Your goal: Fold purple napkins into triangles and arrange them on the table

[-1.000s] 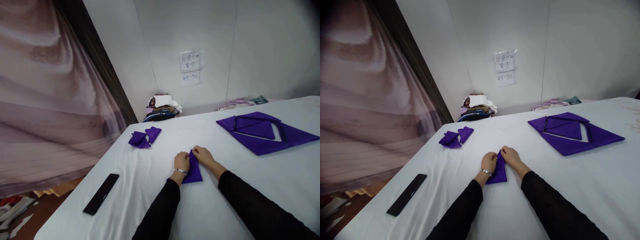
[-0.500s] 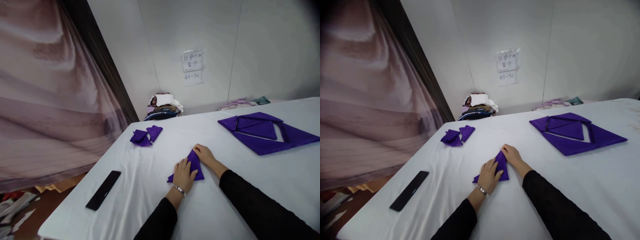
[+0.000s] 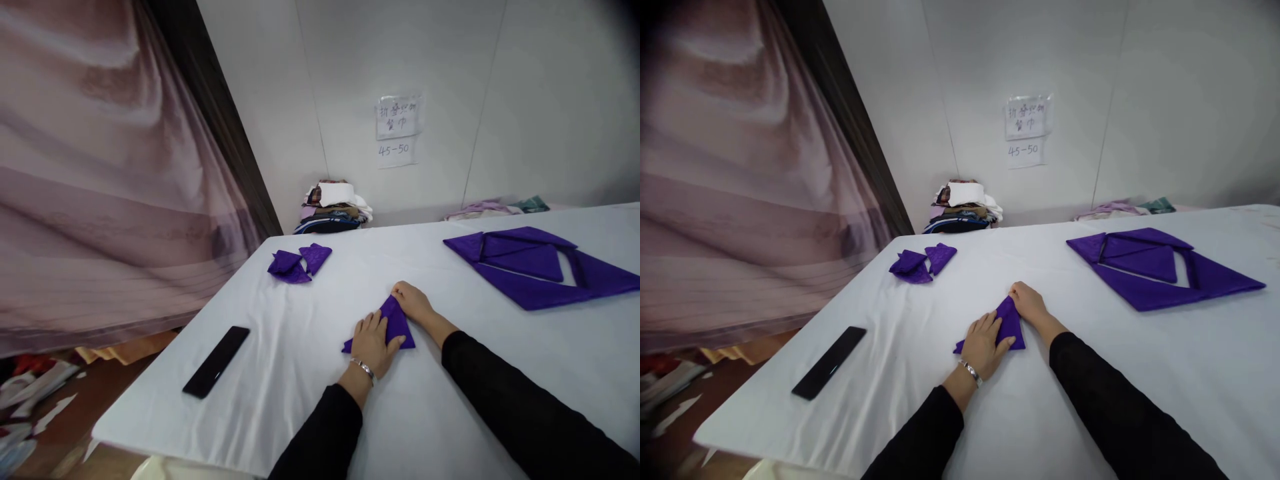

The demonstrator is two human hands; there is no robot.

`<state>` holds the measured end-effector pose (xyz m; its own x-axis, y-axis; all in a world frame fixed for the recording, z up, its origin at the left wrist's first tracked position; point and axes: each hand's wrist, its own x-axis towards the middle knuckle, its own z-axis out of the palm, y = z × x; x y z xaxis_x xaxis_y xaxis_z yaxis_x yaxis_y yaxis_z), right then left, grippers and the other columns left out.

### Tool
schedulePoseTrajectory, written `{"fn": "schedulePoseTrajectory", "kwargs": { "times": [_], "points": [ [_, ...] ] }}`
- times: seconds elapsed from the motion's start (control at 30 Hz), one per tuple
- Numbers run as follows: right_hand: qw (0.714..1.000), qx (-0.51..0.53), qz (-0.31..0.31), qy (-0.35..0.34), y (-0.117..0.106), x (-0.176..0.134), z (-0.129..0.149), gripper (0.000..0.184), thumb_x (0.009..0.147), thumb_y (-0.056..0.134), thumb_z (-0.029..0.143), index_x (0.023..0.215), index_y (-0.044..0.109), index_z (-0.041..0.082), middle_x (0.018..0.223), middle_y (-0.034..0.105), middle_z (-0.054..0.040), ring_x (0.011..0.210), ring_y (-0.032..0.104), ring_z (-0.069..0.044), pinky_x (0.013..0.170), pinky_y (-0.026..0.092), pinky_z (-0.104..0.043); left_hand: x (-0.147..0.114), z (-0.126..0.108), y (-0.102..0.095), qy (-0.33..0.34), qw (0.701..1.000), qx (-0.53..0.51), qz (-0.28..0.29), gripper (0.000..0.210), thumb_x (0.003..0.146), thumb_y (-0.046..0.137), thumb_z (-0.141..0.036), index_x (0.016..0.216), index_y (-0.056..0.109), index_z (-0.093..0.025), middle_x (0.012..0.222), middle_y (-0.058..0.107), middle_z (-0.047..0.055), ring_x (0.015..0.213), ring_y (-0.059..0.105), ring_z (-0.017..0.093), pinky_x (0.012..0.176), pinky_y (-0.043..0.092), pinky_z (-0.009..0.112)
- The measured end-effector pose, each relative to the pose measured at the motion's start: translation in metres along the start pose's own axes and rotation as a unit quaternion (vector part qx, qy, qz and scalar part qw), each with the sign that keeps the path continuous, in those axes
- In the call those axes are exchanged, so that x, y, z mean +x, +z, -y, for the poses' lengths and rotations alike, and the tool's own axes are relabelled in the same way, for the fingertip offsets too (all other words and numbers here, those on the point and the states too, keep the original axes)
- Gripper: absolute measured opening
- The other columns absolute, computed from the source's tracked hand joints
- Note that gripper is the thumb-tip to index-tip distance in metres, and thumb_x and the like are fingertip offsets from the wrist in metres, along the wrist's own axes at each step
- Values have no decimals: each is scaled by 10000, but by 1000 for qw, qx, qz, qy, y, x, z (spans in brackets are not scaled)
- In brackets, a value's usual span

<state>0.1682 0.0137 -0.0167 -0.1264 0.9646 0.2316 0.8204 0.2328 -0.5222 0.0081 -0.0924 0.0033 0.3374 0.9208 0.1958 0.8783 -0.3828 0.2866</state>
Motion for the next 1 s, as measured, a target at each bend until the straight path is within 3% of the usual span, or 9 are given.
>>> {"fn": "schedulePoseTrajectory", "kwargs": {
  "times": [0.23, 0.4, 0.67, 1.0],
  "points": [
    [999, -26, 19, 2, -3, 0, 1, 129, 831, 431, 222, 781, 549, 207, 912, 595, -21, 834, 527, -153, 652, 332, -236, -46, 38, -14, -56, 997, -47, -37, 372, 846, 463, -286, 1203, 494, -185, 1251, 537, 76, 1197, 428, 211, 1021, 332, 425],
    [999, -38, 27, 2, -5, 2, 0, 132, 817, 440, 222, 773, 564, 208, 908, 598, -25, 829, 526, -158, 643, 336, -239, -71, 61, -21, -118, 980, -115, -107, 236, 768, 553, -180, 997, 611, -177, 1137, 600, 86, 1110, 503, 200, 982, 384, 409],
    [998, -50, 34, 9, -6, 4, 1, 148, 811, 437, 230, 764, 576, 207, 906, 608, -27, 819, 535, -159, 615, 334, -238, -59, 56, -23, -196, 961, -169, -100, 97, 722, 621, -186, 812, 637, -217, 1165, 584, 49, 1173, 445, 212, 1010, 307, 447],
    [998, -60, 26, 21, -6, 4, 5, 151, 823, 434, 234, 775, 574, 205, 926, 606, -33, 849, 535, -164, 614, 327, -241, -51, 49, -20, -215, 955, -183, -88, 20, 747, 605, -243, 731, 611, -233, 1175, 587, 9, 1226, 389, 201, 1054, 180, 465]
  ]
}}
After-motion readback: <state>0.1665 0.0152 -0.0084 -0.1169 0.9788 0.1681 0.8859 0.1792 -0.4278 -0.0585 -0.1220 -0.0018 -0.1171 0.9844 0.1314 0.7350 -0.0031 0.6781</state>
